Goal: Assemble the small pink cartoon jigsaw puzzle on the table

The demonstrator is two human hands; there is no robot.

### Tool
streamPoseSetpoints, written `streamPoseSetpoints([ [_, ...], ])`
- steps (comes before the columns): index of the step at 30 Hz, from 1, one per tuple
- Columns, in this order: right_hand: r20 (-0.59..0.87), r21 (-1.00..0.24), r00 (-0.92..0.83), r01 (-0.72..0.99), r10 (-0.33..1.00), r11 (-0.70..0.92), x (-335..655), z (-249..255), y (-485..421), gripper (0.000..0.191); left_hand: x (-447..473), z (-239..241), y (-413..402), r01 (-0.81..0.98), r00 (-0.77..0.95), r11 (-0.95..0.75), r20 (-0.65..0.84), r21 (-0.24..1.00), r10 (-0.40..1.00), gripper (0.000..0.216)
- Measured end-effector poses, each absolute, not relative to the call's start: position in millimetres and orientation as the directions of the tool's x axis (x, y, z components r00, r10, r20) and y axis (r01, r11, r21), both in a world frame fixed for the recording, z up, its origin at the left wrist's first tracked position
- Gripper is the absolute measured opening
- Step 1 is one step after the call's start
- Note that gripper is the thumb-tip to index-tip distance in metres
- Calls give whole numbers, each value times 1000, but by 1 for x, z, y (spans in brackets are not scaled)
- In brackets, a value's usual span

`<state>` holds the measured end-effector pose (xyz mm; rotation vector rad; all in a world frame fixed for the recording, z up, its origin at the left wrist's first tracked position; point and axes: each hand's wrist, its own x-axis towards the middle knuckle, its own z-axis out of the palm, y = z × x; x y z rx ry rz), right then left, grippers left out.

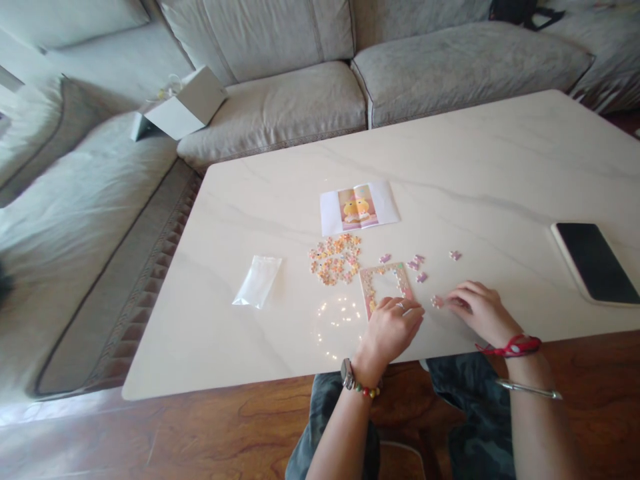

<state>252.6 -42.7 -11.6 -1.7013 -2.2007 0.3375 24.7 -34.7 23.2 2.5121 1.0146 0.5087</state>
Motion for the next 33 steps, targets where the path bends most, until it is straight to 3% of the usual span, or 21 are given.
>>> streamPoseSetpoints([
  [4,148,-414,-174,883,974,221,262,-8,-44,15,34,20,-37,566,677,-672,197,477,709,20],
  [9,130,-491,-96,858,987,149,284,-4,-49,23,47,16,-31,716,534,-550,169,430,828,19],
  [14,56,-589,-84,802,995,101,283,-6,-48,15,64,13,-23,768,483,-501,153,399,862,21],
  [18,66,-646,-103,753,992,121,275,-6,-40,4,80,14,-13,747,545,-555,141,366,827,25],
  [22,61,-667,-112,734,992,124,274,-4,-37,6,90,19,1,707,640,-633,98,315,762,20],
  [26,82,-691,-185,698,979,189,274,-2,-41,27,86,27,20,675,684,-681,104,285,722,24],
  [33,104,-631,-219,740,970,234,268,-2,-43,11,50,35,39,769,556,-587,187,255,810,20],
])
